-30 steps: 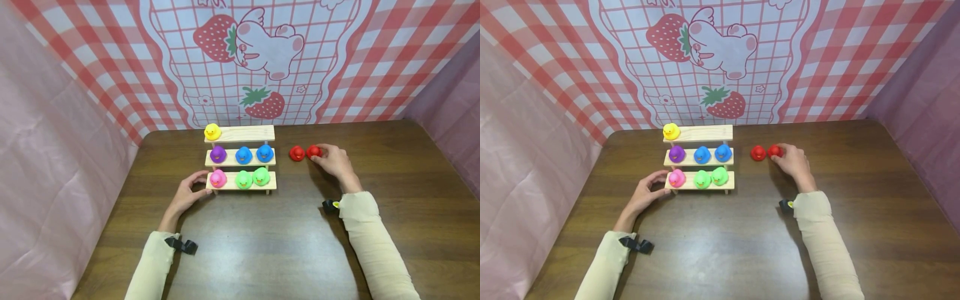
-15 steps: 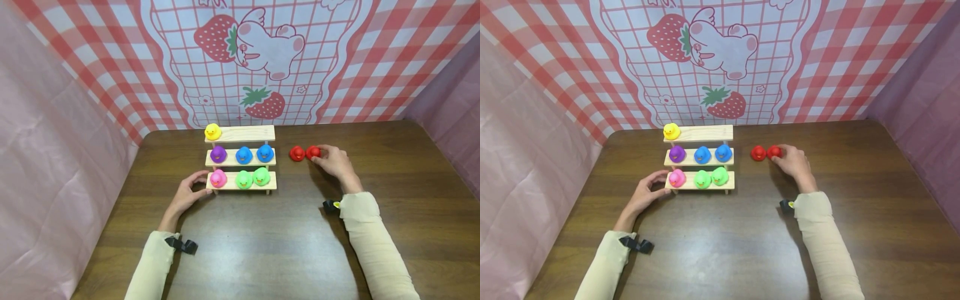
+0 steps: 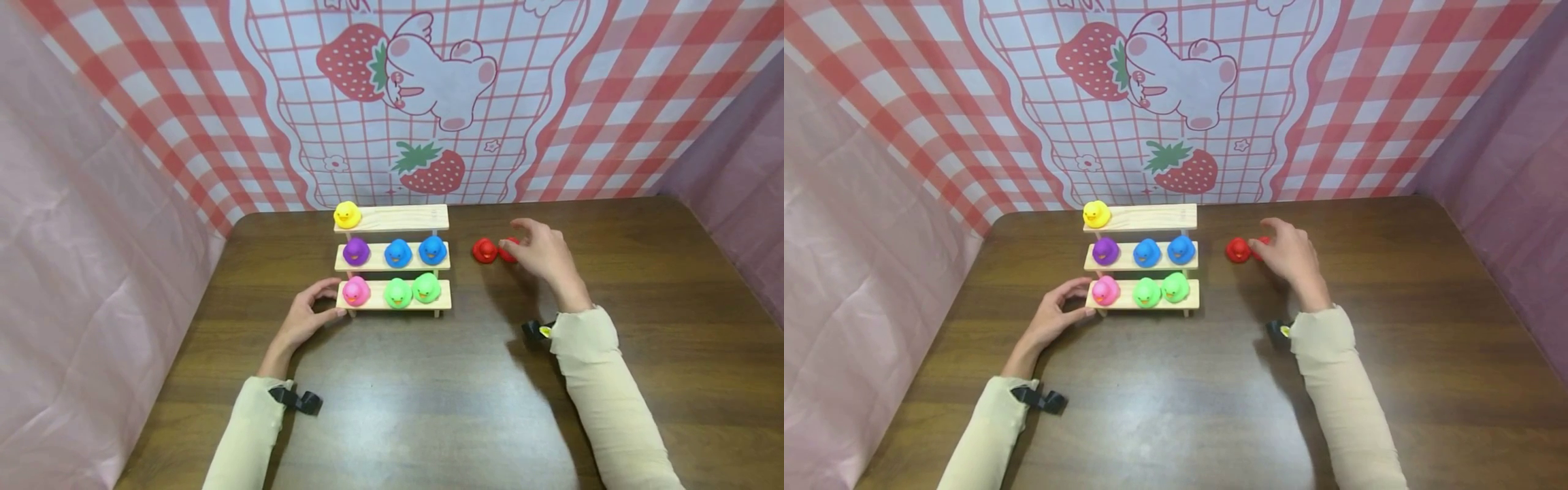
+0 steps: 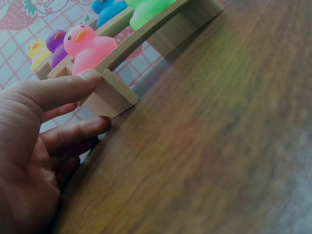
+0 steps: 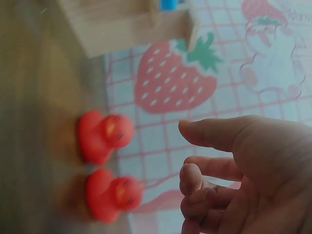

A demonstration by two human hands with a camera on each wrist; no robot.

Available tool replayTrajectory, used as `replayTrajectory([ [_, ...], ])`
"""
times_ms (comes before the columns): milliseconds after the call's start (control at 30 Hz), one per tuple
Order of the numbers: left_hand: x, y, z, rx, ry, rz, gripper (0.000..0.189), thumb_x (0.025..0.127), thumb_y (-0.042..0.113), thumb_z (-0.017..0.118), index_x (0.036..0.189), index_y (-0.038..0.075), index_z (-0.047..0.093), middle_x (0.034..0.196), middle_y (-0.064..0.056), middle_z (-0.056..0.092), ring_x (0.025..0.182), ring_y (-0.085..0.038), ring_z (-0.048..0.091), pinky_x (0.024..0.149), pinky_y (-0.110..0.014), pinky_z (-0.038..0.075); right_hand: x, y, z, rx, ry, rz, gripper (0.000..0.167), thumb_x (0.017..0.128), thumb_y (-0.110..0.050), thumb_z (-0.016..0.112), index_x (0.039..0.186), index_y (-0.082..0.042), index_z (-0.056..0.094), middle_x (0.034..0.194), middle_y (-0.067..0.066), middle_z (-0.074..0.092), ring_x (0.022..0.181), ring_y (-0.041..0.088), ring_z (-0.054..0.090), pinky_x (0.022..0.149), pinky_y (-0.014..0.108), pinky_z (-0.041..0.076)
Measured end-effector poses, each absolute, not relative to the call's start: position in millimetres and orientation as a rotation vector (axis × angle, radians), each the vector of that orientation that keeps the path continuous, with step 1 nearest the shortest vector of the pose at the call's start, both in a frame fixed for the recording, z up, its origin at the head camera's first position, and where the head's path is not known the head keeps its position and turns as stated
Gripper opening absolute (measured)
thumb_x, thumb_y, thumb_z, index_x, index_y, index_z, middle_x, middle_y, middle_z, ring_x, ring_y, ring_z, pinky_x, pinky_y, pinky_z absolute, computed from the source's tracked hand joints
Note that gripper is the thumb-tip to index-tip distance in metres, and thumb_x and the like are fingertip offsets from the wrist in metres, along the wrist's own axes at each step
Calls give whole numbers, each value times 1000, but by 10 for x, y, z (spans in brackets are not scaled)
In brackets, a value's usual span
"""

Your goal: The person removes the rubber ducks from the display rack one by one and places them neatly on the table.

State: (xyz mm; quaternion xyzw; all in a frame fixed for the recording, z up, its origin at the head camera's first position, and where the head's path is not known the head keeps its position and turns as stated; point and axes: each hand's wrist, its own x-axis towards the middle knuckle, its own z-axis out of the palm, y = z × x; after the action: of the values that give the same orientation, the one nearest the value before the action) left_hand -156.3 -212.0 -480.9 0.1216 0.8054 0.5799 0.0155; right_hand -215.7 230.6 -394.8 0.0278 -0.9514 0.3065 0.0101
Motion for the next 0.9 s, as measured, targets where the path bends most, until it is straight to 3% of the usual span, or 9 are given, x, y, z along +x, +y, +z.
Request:
replayTrajectory([
  [300,-1564,-2115,-4808,390,2503,1804,60,79,-3,78,134,-2,57,111,-31,70,104,-2,60,112,-43,33,-2211,1991,-3634,137,-2919,958,54,94,-35,66,139,-9,55,61,3,50,54,16,43,52,33,34],
  [633,-1571,-2121,-4810,378,2501,1814,59,79,-3,78,134,-2,57,111,-31,70,104,-2,59,111,-41,33,-2301,1560,-3390,244,-2879,971,52,94,-35,67,139,-11,57,66,6,57,54,17,48,55,33,37],
  [900,-1577,-2126,-4805,370,2491,1805,60,79,-3,78,135,-2,57,112,-31,70,102,0,60,112,-41,34,-2347,1270,-3268,290,-2883,999,52,94,-36,67,139,-12,56,63,4,54,52,17,44,50,30,35],
])
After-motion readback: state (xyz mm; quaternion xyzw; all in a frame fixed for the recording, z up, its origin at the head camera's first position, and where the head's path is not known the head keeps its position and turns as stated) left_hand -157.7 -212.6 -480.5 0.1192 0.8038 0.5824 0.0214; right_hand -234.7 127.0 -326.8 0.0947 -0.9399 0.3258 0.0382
